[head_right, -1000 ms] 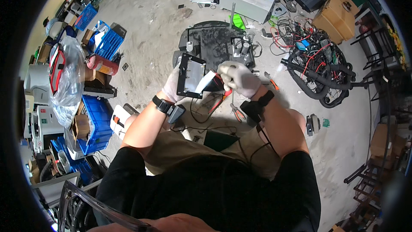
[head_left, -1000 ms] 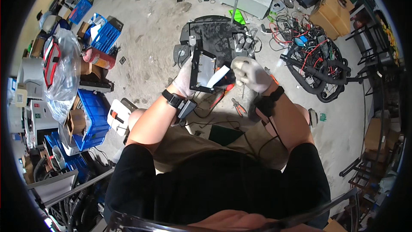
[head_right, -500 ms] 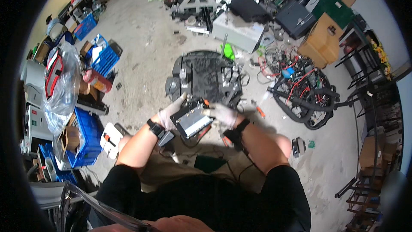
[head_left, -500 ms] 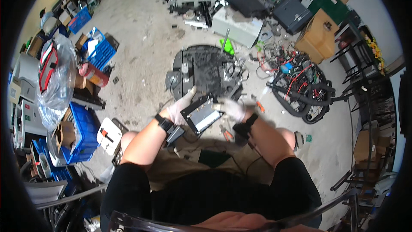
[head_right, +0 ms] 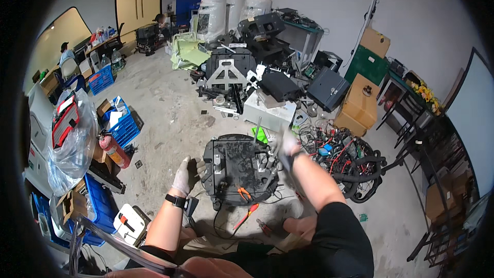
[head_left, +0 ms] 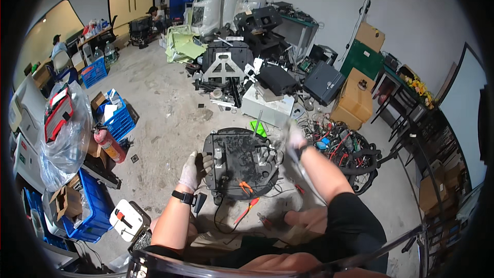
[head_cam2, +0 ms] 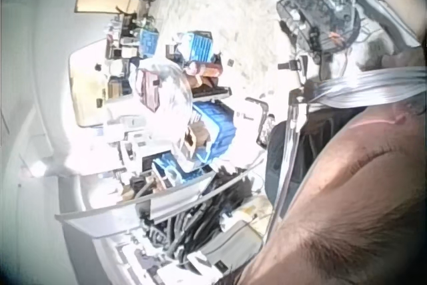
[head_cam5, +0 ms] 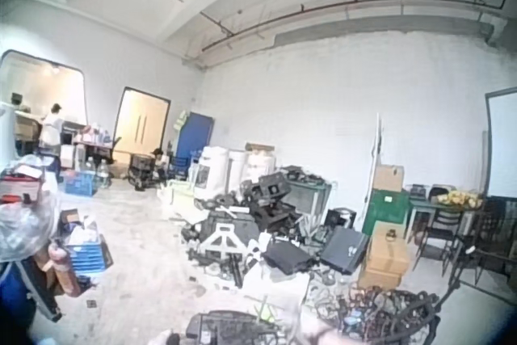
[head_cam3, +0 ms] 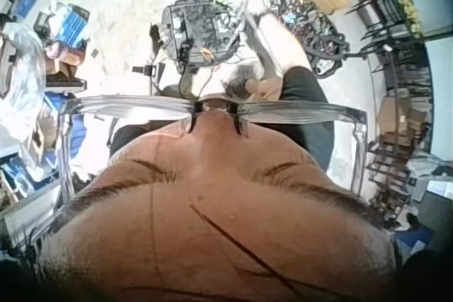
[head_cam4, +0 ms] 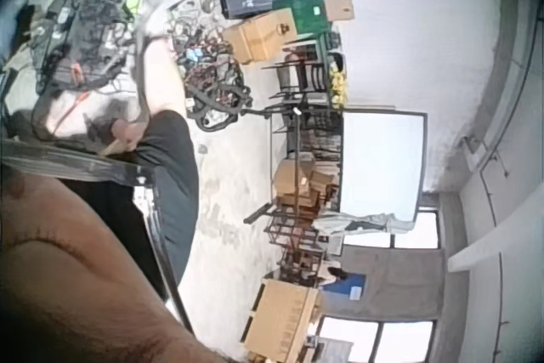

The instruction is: Unscrewing and inspecting a circuit board inside a robotic device.

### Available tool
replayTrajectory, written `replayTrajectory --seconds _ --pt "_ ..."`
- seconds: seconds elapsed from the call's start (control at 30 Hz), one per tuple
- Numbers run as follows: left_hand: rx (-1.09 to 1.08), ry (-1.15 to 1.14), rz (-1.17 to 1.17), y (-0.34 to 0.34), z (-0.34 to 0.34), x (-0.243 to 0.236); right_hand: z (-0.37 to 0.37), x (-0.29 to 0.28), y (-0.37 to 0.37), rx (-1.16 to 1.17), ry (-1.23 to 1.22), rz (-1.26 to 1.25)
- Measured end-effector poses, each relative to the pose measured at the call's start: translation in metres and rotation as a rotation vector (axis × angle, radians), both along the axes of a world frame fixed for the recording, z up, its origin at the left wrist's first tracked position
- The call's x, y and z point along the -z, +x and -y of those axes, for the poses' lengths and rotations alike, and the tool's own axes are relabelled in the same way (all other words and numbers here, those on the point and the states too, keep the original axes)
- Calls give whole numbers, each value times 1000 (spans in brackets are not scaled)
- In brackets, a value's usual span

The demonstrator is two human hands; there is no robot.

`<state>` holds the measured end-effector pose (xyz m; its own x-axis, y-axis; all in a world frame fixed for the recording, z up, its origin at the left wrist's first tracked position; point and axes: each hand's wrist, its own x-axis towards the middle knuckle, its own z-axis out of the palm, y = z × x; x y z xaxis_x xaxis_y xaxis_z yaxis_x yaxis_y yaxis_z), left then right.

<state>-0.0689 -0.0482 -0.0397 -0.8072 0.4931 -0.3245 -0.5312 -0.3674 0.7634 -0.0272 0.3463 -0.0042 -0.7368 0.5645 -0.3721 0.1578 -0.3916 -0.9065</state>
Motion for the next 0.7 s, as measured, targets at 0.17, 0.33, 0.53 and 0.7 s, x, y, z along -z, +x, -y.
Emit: replayTrajectory --seconds 0.17,0.33,0.53,0.7 --pt "126 32 -56 -11 -24 -4 -23 -129 -51 -115 50 -404" --pt "176 -23 -157 -6 -34 -3 59 -63 -8 -433 223 -252" --pt "316 -247 -894 43 -59 -23 141 -26 48 -397 -127 -262" --pt "510 -187 -788 93 -75 -48 152 -12 79 -509 -74 -292"
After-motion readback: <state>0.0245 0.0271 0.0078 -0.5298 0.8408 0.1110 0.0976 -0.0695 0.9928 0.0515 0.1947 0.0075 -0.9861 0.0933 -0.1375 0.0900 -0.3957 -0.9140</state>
